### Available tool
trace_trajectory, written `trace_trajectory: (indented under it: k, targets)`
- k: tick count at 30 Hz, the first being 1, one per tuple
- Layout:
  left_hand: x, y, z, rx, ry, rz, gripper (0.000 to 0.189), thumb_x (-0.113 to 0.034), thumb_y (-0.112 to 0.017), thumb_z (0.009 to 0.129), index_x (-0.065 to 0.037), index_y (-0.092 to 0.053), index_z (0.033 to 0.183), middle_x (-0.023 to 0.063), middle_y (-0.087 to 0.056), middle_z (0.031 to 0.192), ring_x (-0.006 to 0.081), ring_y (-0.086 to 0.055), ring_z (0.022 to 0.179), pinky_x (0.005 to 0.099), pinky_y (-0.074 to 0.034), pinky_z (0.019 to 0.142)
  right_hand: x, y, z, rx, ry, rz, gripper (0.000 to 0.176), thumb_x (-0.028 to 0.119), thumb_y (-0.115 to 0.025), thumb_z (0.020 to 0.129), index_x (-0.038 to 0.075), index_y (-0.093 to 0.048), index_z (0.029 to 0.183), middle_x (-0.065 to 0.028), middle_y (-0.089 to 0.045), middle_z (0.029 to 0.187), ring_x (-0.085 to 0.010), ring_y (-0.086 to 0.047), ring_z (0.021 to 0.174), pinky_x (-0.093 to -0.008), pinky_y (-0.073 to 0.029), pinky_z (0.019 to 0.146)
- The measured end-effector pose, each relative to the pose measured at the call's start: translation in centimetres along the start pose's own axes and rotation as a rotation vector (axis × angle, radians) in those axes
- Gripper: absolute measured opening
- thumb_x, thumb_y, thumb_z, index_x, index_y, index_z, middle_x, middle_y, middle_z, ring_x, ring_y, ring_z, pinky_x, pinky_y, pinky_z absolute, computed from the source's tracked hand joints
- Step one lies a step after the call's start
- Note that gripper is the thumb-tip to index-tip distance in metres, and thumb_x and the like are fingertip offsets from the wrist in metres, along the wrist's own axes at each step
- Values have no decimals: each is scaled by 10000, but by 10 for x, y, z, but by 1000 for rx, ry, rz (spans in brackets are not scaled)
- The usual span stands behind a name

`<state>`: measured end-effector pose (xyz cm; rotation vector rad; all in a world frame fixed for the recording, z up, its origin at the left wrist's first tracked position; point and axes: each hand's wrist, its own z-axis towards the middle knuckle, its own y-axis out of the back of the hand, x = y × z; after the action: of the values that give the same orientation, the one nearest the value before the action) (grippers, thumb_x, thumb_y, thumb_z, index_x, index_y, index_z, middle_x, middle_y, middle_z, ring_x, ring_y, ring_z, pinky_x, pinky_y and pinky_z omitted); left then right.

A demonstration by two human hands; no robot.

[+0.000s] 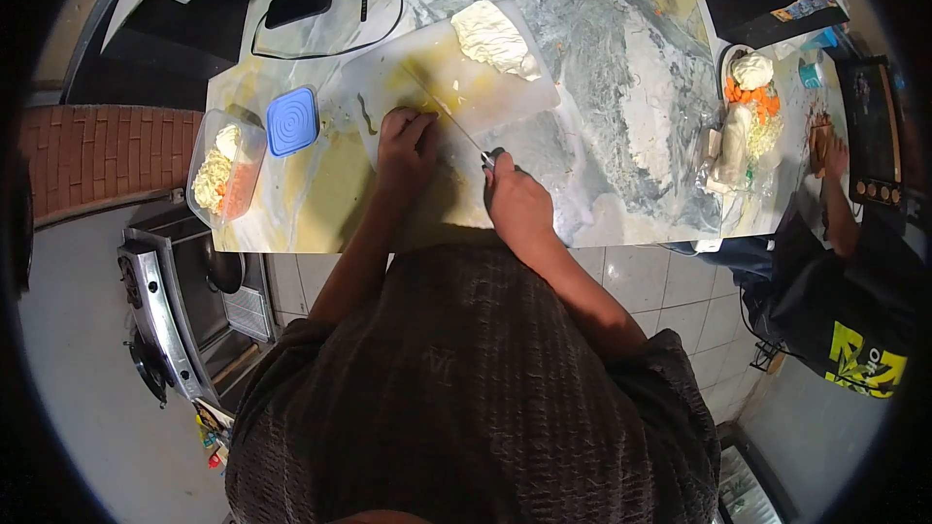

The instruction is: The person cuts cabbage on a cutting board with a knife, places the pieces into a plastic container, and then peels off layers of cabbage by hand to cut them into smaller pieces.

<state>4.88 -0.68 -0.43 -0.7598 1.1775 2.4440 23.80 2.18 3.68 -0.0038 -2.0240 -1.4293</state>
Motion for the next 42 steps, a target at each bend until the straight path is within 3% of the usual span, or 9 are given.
trace_trajectory:
  k: [16, 42]
  targets:
    - [1, -6, 2, 17, 10, 18, 145, -13, -692, 803, -30, -708, 946, 122, -603, 920, 325, -596, 923, 411, -500, 818, -5, 7, -5, -60, 3, 55, 226, 236, -519, 980, 12, -491, 967, -255, -632, 683, -469, -617, 625, -554, -484, 584]
    - [3, -8, -3, -2, 4, 14, 163, -35, -700, 801, -21, -714, 963, 131, -585, 930, 316, -589, 921, 396, -494, 813, 4, 11, -8, 74, -35, 38, 244, 246, -494, 995, 3, -484, 973, -269, -648, 746, -471, -634, 692, -556, -489, 630]
